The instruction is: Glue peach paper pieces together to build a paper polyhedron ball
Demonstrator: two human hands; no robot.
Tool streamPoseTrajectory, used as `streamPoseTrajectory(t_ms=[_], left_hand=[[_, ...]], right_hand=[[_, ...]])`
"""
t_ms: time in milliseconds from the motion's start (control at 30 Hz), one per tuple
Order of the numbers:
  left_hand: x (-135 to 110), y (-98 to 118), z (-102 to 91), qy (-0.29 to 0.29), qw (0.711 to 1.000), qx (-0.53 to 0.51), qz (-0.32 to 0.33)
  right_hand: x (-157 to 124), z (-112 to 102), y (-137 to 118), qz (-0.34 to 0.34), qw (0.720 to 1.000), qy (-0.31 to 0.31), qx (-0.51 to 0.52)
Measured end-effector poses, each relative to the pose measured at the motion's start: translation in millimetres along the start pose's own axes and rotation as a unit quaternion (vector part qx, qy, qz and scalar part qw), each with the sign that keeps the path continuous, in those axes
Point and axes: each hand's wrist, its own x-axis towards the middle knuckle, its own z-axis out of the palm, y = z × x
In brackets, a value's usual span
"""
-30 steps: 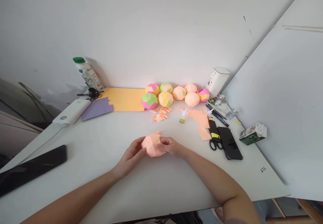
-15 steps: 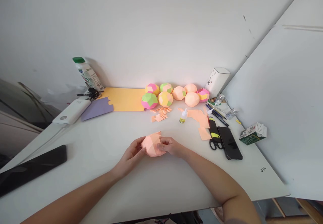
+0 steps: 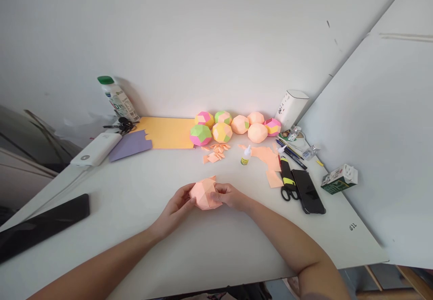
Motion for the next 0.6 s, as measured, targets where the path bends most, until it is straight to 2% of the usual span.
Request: streamPoseTrajectory(t_ms=[400, 600], left_hand=[[-1, 1, 0.0, -0.007, 1.000, -0.005, 0.003], [-2, -2, 0.0, -0.003, 1.000, -0.015, 0.020]], right_hand=[[-1, 3, -3, -0.021, 1.000, 0.000, -0.008], [-3, 15, -4, -0.055, 0.997, 0.043, -0.020]])
